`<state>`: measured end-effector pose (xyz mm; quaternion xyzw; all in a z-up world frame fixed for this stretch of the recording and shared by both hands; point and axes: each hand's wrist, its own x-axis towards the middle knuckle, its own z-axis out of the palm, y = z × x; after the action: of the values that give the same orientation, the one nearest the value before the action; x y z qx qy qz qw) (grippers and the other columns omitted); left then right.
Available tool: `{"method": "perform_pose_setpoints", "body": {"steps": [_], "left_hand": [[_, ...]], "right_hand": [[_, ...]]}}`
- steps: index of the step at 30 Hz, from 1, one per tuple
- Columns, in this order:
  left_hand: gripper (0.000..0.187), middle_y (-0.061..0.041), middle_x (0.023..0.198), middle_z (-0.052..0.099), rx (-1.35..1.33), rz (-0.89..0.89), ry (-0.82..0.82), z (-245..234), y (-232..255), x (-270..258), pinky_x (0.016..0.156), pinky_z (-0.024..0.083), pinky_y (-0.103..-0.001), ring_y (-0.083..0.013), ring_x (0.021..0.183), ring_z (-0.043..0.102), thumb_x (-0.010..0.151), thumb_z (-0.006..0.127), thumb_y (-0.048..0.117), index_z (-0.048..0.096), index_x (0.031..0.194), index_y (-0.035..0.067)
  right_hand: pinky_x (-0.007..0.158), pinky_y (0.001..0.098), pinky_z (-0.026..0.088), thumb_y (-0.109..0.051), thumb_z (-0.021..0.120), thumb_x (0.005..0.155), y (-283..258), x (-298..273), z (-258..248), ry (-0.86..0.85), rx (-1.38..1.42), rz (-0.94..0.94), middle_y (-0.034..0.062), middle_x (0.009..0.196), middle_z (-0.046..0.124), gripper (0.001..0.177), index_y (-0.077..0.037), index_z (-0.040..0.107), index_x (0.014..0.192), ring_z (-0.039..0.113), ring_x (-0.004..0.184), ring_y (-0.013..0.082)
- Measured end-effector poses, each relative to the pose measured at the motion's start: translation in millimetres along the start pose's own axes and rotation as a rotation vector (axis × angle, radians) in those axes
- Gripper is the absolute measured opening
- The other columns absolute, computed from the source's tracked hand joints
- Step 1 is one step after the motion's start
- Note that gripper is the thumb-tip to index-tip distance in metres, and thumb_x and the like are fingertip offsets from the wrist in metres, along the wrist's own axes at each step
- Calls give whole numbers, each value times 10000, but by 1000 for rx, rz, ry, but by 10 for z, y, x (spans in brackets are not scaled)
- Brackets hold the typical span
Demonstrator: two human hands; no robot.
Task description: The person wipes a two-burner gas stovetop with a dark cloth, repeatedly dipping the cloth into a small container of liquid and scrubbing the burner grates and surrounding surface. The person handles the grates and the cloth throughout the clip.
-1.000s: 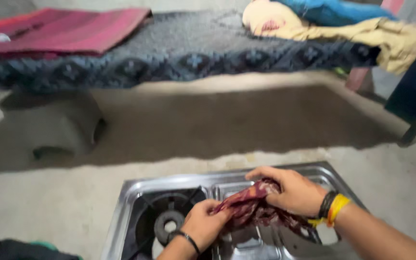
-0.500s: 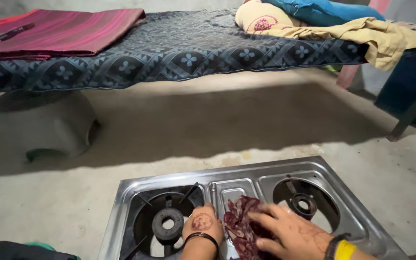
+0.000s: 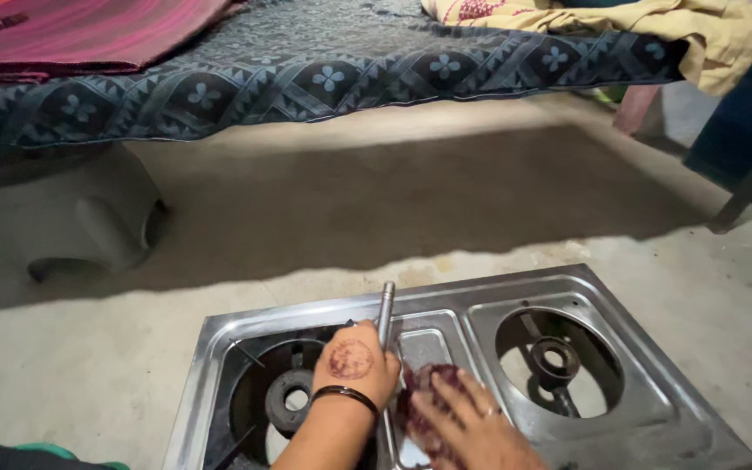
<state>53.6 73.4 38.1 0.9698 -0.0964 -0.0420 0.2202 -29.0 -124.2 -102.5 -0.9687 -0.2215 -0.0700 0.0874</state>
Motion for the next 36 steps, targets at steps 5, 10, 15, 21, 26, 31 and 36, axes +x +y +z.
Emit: {"method": "perform_pose_setpoints", "body": {"steps": [5, 10, 15, 21, 26, 31, 36], "left_hand": [[381, -182, 1025, 722, 33, -41, -6, -260, -57, -15, 906, 552, -447, -350, 1013, 698, 847, 651, 391, 661, 1039, 61], [405, -169, 993, 741, 53, -60, -18, -301, -172, 105, 889, 565, -446, -340, 1000, 713, 857, 622, 419, 664, 1038, 59], [425, -181, 1004, 730, 58, -65, -15, -217, -186, 195, 893, 555, -454, -345, 1010, 698, 850, 640, 434, 672, 1047, 58], [428, -180, 1025, 736, 15, -100, -26, -203, -141, 139, 907, 557, -448, -342, 1022, 708, 849, 622, 407, 652, 1111, 70], [448, -177, 1054, 733, 3, -114, -16, -278, -75, 50, 934, 548, -444, -337, 1045, 701, 859, 613, 429, 661, 1119, 67], [452, -177, 1084, 730, -42, -108, -50, -198, 44, -29, 953, 542, -442, -334, 1066, 697, 860, 610, 426, 670, 1131, 70], [476, -192, 1097, 721, -29, -86, -47, -125, 134, -45, 970, 535, -429, -333, 1079, 692, 845, 633, 435, 677, 1119, 48]], "right_hand": [[1095, 687, 236, -475, 612, 955, -184, 316, 217, 36, -68, -57, 190, 1650, 287, 553, -253, 537, 1456, 236, 1463, 546], [1156, 600, 181, -353, 559, 957, -170, 899, -160, 40, 23, 106, 163, 1637, 288, 549, -168, 478, 1468, 197, 1497, 493], [1204, 564, 140, -380, 479, 987, -73, 1437, -390, -71, 51, 299, 104, 1634, 253, 619, -250, 371, 1583, 173, 1500, 423], [1200, 567, 154, -274, 503, 928, -173, 1212, -305, 88, 58, 156, 157, 1634, 291, 630, -131, 404, 1534, 227, 1495, 419], [1179, 607, 122, -318, 581, 925, -395, 626, -72, 15, 111, 32, 287, 1576, 267, 627, 37, 444, 1423, 172, 1514, 484], [1114, 653, 296, -377, 632, 984, -434, 128, 547, 191, -28, -149, 259, 1393, 478, 483, -49, 564, 1332, 386, 1418, 485], [1117, 341, 473, -223, 632, 1029, -376, -161, 1366, 770, -415, -163, -59, 1388, 671, 259, -187, 632, 1286, 635, 1310, 176]]}}
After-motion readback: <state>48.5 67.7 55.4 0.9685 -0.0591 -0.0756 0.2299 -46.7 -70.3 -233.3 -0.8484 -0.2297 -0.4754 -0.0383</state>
